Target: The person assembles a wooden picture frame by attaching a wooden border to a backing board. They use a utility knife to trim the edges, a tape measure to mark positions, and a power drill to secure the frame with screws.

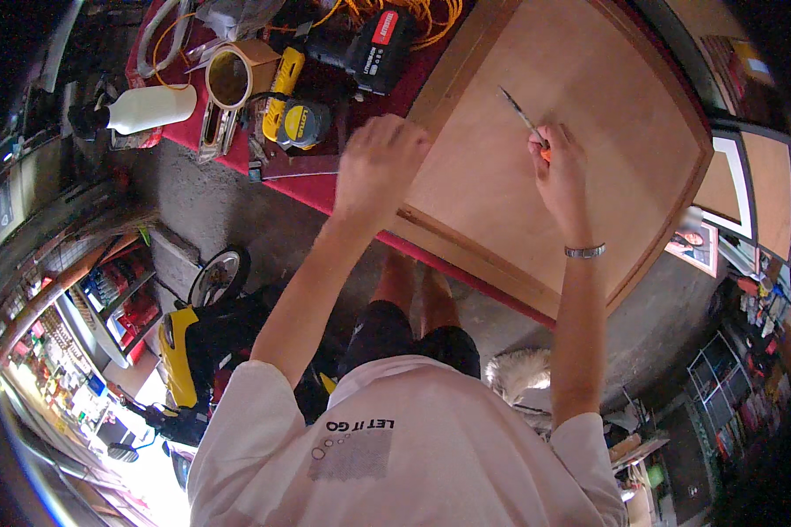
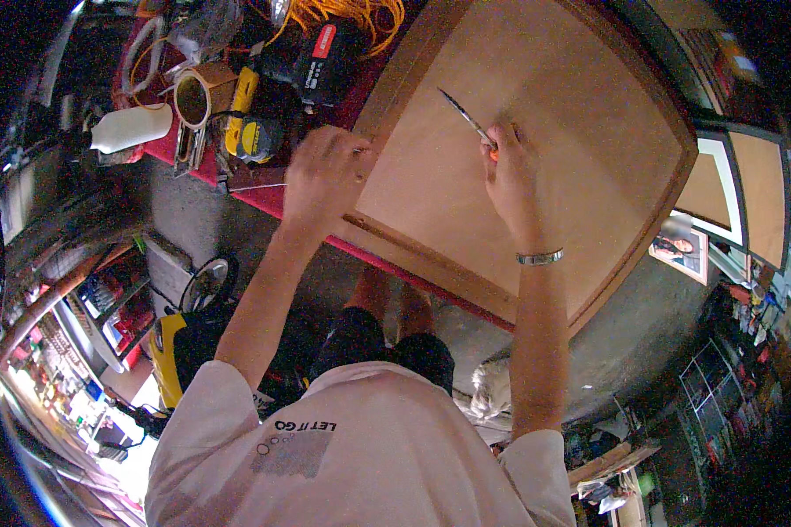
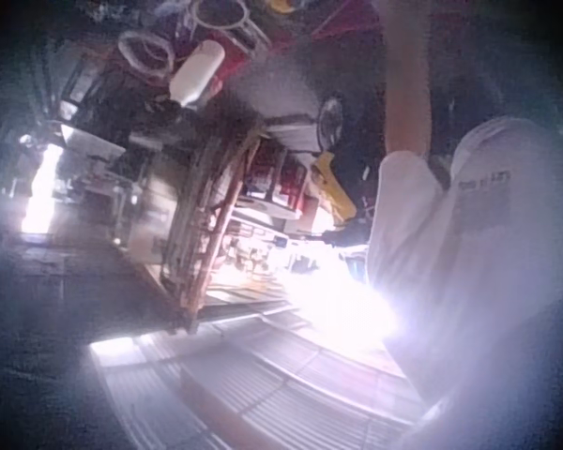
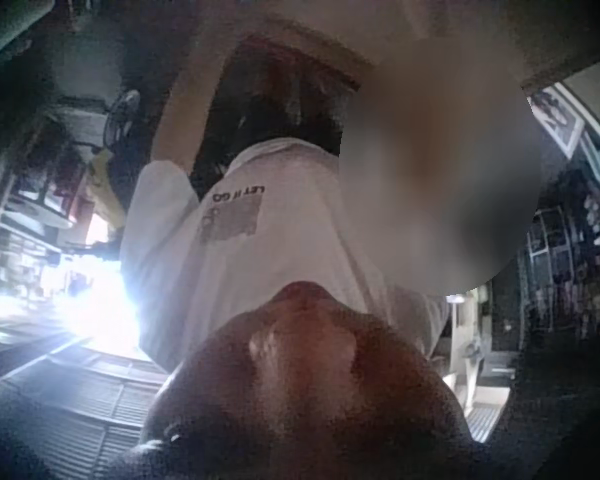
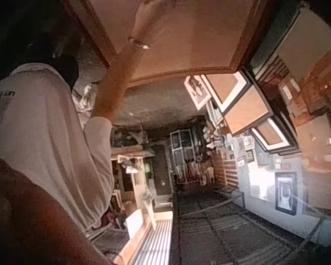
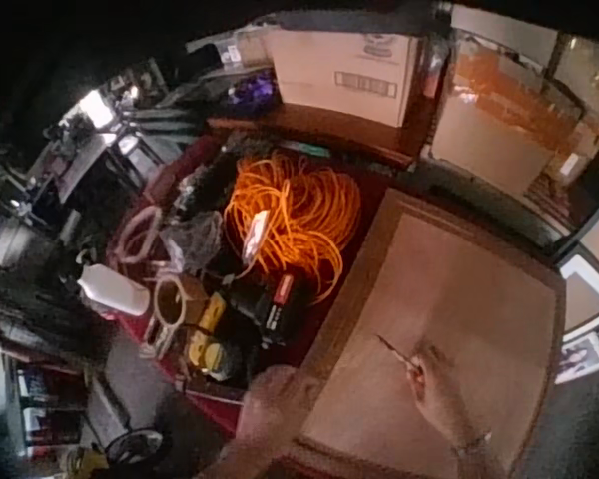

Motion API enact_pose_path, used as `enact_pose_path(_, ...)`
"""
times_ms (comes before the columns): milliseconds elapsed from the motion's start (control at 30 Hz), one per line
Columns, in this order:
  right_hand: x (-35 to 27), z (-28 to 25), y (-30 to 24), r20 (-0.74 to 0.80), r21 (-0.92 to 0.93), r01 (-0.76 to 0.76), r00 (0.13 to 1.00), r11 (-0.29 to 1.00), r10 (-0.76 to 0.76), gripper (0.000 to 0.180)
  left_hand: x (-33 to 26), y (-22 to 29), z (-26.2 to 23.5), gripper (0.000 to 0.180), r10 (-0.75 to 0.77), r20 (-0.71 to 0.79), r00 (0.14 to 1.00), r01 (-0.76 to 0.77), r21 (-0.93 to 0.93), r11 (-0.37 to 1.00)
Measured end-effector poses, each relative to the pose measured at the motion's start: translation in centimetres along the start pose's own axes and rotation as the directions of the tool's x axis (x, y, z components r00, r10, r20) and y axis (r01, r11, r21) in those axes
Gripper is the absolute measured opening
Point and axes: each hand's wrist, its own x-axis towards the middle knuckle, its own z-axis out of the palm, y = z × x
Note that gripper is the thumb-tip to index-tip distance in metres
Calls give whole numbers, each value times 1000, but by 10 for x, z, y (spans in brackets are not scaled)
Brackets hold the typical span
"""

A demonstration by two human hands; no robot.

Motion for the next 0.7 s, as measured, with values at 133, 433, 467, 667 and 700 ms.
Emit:
enact_pose_path(133,-5,4,2,-39,101,-42,998,994,46,11,-7,-23,-13,12,-110,-22,994,111,45,993)
enact_pose_path(433,1,0,-8,-50,-64,-200,979,978,197,12,-13,2,-9,14,56,111,992,-45,-96,994)
enact_pose_path(467,3,1,-9,-51,-95,-180,983,979,176,13,-17,14,-5,15,98,138,985,-80,-133,988)
enact_pose_path(667,-16,8,-1,-76,-204,-35,997,978,20,13,-29,69,27,19,189,135,973,-156,-222,963)
enact_pose_path(700,-23,8,2,-45,-195,-54,998,979,46,13,-31,72,31,19,187,117,975,-156,-237,959)
